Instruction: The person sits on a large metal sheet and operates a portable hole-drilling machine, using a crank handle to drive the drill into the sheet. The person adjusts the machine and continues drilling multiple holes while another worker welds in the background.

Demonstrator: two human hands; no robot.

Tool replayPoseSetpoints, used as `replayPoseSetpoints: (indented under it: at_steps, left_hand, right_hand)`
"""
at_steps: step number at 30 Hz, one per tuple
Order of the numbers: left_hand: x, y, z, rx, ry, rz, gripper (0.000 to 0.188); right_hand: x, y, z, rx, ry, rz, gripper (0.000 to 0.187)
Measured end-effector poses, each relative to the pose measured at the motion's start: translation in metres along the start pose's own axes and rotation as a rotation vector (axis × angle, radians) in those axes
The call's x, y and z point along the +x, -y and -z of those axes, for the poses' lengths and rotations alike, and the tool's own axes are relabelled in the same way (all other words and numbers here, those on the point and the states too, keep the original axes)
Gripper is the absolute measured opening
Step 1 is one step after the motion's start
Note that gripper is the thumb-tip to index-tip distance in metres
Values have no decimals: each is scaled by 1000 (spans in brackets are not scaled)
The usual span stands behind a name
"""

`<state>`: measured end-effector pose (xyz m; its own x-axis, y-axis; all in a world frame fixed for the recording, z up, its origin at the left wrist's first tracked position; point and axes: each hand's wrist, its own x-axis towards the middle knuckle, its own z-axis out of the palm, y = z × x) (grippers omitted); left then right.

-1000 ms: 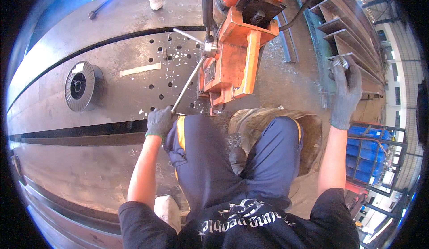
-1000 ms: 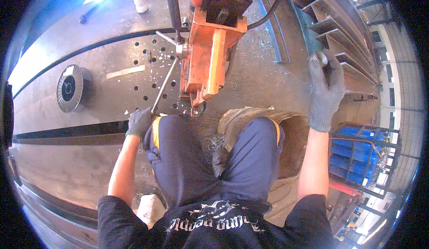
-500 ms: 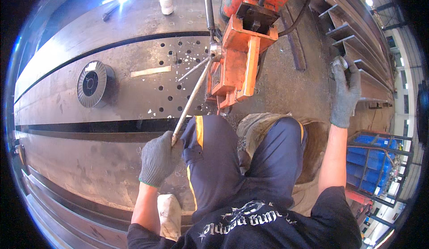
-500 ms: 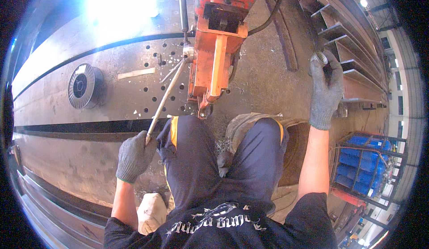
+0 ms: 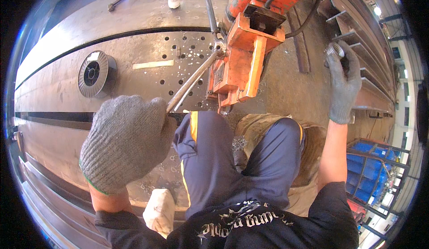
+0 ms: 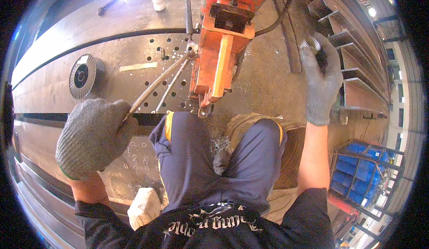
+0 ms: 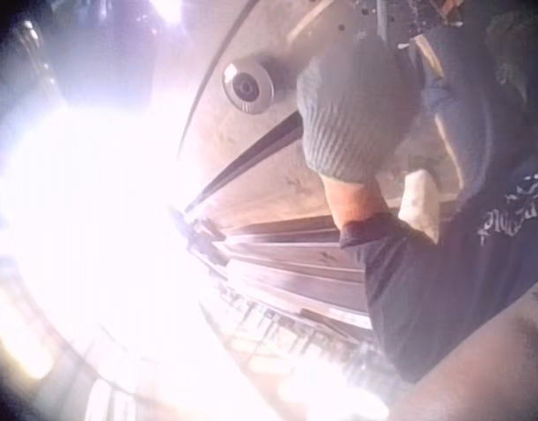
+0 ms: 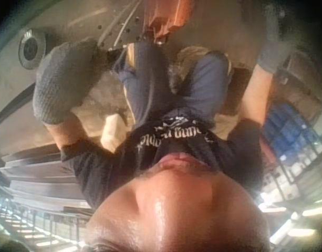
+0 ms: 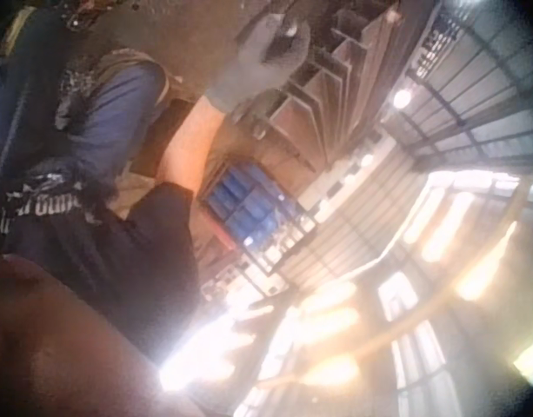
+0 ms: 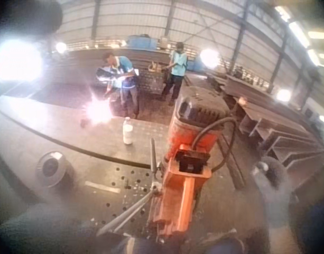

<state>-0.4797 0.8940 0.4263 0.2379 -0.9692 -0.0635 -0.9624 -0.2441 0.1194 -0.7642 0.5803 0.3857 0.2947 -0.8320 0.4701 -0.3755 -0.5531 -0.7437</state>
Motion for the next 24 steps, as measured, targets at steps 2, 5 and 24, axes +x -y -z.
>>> replayPoseSetpoints:
  at_steps: [2, 5, 24]
  left_hand:
    - [0, 0, 1, -35, 27, 18, 25]
    - [1, -1, 0, -48, 52, 41, 25]
    - [-3, 1, -15, -80, -131, 5, 24]
  right_hand:
    - [8, 12, -12, -34, 88, 85, 43]
    - [18, 35, -34, 6, 238, 168, 43]
    - [74, 54, -108, -1, 638, 240, 43]
